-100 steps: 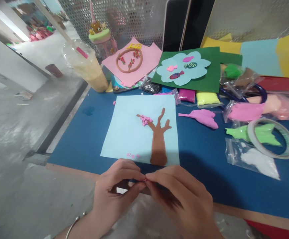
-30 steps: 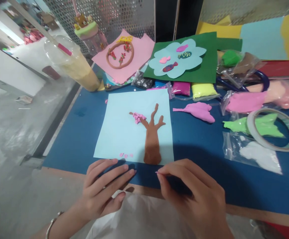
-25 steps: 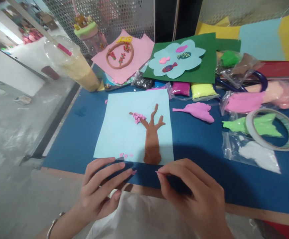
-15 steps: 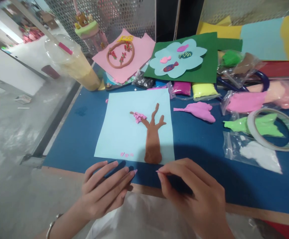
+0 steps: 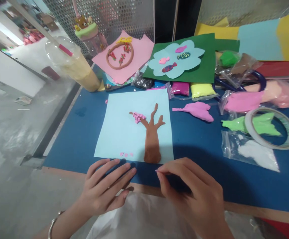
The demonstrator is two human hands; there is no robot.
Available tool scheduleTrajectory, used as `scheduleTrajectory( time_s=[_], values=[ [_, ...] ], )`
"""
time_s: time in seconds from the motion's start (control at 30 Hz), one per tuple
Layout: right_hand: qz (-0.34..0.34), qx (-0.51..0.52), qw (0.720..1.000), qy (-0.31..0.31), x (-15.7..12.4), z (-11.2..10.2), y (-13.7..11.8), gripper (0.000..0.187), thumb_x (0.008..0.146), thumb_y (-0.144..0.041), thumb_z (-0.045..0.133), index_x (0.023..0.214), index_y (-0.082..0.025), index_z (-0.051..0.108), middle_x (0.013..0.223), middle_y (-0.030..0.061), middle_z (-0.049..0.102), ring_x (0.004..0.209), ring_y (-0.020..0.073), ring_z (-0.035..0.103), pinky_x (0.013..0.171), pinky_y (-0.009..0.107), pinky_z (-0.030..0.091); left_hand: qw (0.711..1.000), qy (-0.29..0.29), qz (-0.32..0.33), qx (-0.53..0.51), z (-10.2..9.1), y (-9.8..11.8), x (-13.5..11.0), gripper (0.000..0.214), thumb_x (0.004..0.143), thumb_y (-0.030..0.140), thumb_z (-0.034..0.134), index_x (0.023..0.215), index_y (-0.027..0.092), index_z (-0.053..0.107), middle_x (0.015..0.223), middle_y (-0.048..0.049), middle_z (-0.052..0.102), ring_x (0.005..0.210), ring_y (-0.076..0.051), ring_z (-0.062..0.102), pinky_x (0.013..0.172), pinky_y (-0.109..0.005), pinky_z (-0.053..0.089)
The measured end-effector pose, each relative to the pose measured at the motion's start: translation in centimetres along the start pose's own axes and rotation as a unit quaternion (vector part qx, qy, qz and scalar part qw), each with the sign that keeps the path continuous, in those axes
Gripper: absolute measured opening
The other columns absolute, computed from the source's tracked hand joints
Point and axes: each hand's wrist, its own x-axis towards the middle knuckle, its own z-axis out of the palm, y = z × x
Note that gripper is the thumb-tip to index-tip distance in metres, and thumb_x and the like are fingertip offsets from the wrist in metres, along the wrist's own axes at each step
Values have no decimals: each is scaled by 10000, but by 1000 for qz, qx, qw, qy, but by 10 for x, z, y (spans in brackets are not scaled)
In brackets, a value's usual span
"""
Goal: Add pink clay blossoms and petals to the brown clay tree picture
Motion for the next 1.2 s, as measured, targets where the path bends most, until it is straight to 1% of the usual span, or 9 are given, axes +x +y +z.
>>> scheduleTrajectory(
  time_s=[0.1,0.23,0.3,0.47,0.67,0.77,0.87,1.0,1.2],
  values=[
    [-3,10,1000,4,0,0,1,129,846,-114,647,837,-242,636,685,-39,660,577,107,631,575,243,504,1000,-25,11,9,-2,1,0,272,976,243,479,1064,176,728,1001,20,770,982,-191,630,919,-349,463],
    [3,9,1000,-4,-1,0,1,118,852,-139,645,830,-255,639,683,-36,666,556,109,615,491,250,465,999,-37,13,12,-5,2,2,268,982,237,476,1072,179,722,1016,30,769,994,-183,624,944,-345,449],
    [-1,8,1000,-4,-1,0,1,131,852,-126,643,835,-256,640,685,-36,669,568,110,611,512,250,475,999,-44,6,-4,-6,0,4,274,981,247,467,1075,186,718,1036,25,766,1000,-189,625,935,-346,451],
    [8,3,1000,-9,-1,-1,0,140,852,-111,645,830,-249,626,693,-41,666,520,91,555,564,251,491,998,-17,-35,-43,-6,-5,11,287,941,217,454,1087,184,700,1064,-28,757,1019,-204,632,896,-345,472],
    [-6,-1,1000,1,0,0,2,138,836,-112,666,831,-245,630,687,-32,665,489,87,522,429,257,378,997,-67,12,-25,-5,-5,10,280,961,266,474,1105,203,706,1136,9,740,1088,-217,616,948,-369,441],
    [-8,5,1000,-3,0,0,2,139,834,-107,662,839,-242,633,687,-30,662,512,93,549,418,258,370,997,-73,25,-21,-4,-4,7,273,951,222,487,1112,186,705,1127,23,743,1067,-209,619,953,-369,444],
    [-4,14,1000,-4,0,0,1,144,829,-97,662,838,-238,633,691,-29,661,556,100,588,446,249,402,997,-66,33,-22,-4,-4,6,272,942,201,495,1112,175,705,1114,39,746,1052,-203,618,951,-367,446],
    [5,9,1000,4,0,0,0,124,840,-127,657,817,-247,634,678,-35,665,524,103,589,477,250,450,997,-60,11,-44,-4,-4,8,275,925,230,517,1132,187,694,1132,21,741,1119,-221,608,929,-362,469],
    [17,9,1000,2,0,1,-1,115,855,-148,635,801,-249,633,673,-32,665,524,108,601,469,247,456,997,1,-29,-68,-6,-3,9,291,869,168,495,1066,167,709,1039,-37,764,1099,-242,616,896,-377,496]
  ],
)
